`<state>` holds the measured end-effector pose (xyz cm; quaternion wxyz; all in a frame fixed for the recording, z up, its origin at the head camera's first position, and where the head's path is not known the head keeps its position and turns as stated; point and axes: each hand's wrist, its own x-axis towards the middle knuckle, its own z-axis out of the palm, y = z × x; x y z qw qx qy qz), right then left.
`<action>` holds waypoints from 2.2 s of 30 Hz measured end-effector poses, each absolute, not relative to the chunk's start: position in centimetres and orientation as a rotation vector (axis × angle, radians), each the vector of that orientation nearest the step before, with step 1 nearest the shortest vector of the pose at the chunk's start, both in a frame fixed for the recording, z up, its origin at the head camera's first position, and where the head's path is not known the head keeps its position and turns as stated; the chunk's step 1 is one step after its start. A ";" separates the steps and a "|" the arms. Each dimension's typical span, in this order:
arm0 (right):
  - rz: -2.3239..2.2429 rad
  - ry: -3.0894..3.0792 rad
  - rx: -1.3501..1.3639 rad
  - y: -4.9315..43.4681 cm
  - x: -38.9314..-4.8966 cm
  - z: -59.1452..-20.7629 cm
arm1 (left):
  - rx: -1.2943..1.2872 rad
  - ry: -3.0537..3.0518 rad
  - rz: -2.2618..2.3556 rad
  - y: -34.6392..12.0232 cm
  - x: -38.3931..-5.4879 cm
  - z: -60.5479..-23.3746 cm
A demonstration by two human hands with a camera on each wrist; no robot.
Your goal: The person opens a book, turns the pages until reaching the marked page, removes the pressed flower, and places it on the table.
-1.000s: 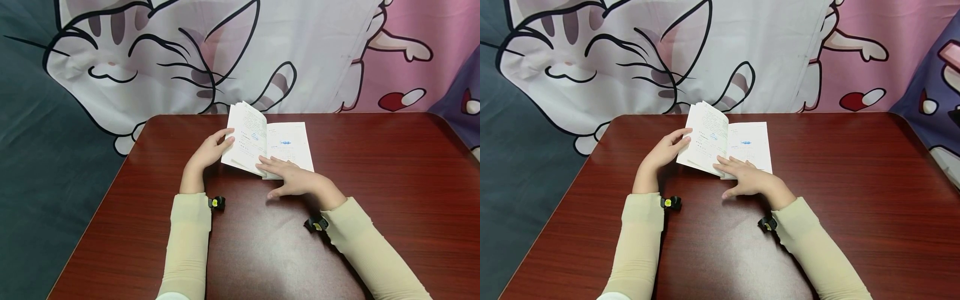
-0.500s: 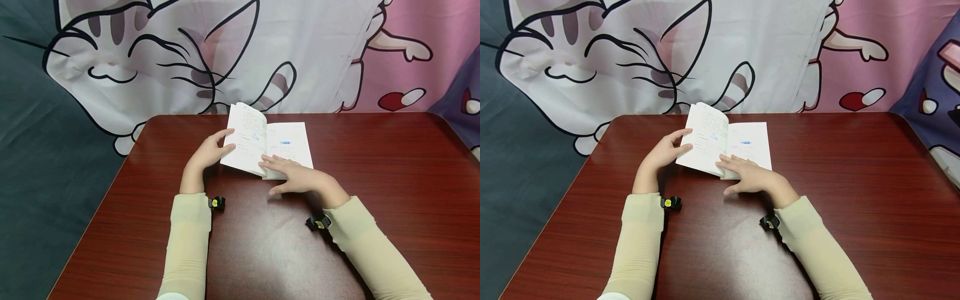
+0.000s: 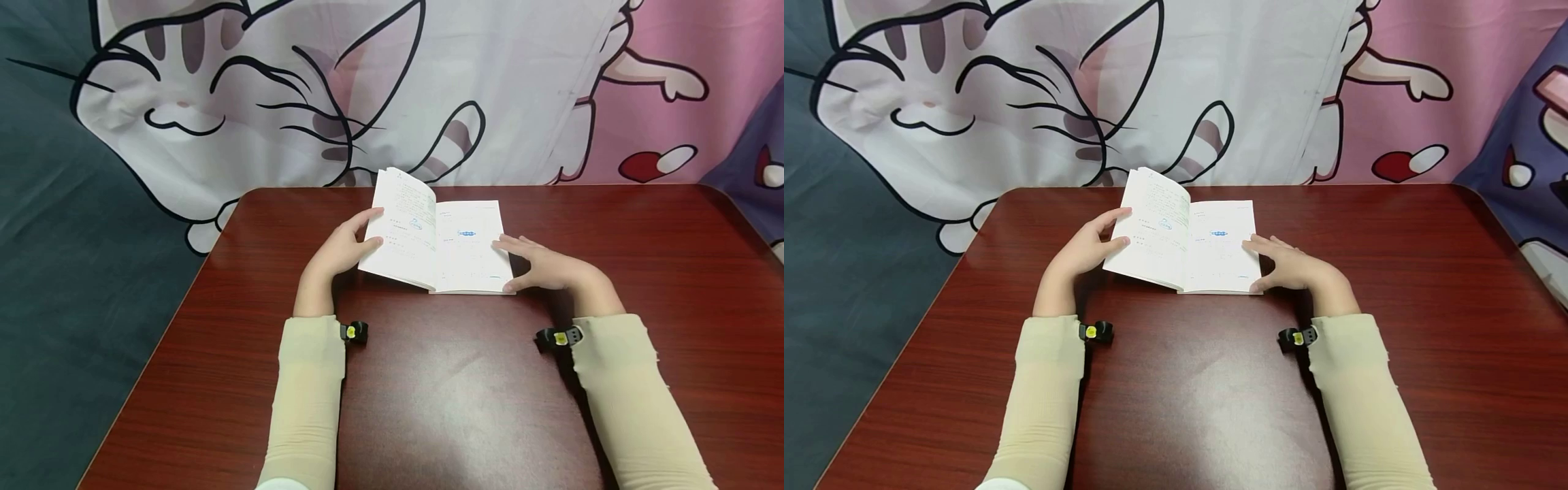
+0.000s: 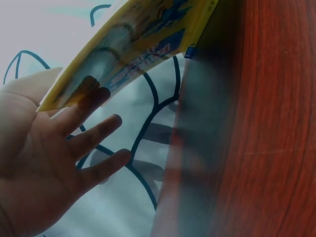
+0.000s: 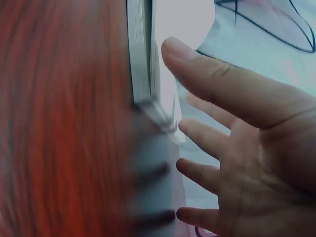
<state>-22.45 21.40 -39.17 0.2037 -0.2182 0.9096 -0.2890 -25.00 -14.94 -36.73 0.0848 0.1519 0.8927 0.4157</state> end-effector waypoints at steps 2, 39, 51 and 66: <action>-0.813 2.527 -0.578 21.8 -22.6 -39.3 | 0.458 2.670 1.234 -15.0 -25.0 -36.7; -0.955 2.516 -0.445 22.4 -22.7 -39.0 | 0.458 2.679 1.179 -15.0 -25.2 -36.9; -1.057 2.447 -0.690 20.3 -22.2 -38.3 | 0.452 2.668 1.183 -15.0 -25.1 -36.8; -0.781 2.486 -0.979 13.7 -20.0 -38.5 | 0.470 2.664 1.179 -15.2 -25.1 -36.8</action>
